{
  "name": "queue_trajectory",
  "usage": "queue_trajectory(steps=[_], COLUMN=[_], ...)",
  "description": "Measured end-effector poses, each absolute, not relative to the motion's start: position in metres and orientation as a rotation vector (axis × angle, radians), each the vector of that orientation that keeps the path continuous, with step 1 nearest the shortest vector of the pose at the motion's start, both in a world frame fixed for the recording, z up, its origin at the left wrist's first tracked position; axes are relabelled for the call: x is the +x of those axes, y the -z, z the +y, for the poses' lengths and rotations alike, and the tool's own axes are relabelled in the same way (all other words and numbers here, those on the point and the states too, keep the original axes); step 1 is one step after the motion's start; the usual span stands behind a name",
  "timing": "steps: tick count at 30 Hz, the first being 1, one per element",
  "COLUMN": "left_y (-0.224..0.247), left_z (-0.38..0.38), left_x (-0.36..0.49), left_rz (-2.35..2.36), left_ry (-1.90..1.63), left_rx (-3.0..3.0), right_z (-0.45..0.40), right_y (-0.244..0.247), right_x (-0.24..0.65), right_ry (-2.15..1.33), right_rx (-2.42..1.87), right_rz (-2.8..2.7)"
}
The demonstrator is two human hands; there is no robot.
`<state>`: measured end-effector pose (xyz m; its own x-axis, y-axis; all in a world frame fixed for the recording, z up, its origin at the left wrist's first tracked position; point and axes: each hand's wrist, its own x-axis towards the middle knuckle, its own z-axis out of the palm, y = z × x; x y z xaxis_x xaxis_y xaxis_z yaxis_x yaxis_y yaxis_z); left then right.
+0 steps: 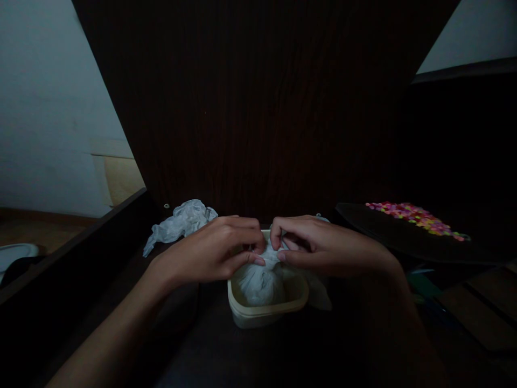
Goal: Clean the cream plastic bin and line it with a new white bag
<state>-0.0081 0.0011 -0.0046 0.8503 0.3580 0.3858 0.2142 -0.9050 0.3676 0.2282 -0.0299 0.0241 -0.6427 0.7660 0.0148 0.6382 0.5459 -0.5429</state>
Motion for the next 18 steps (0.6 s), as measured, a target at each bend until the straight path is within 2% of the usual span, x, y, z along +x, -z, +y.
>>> queue_trajectory(steps=[10,18], left_y=[0.005,0.002], left_z=[0.002,0.003], left_x=[-0.009,-0.01], left_rz=[0.413,0.359], left_ry=[-0.647,-0.637], left_rx=[2.694,2.62], right_z=[-0.03,-0.031], right_y=[-0.025,-0.027], right_x=[0.23,0.238], right_ry=[-0.811,-0.888], right_rx=[-1.084,-0.807], right_rz=[-2.593,-2.636])
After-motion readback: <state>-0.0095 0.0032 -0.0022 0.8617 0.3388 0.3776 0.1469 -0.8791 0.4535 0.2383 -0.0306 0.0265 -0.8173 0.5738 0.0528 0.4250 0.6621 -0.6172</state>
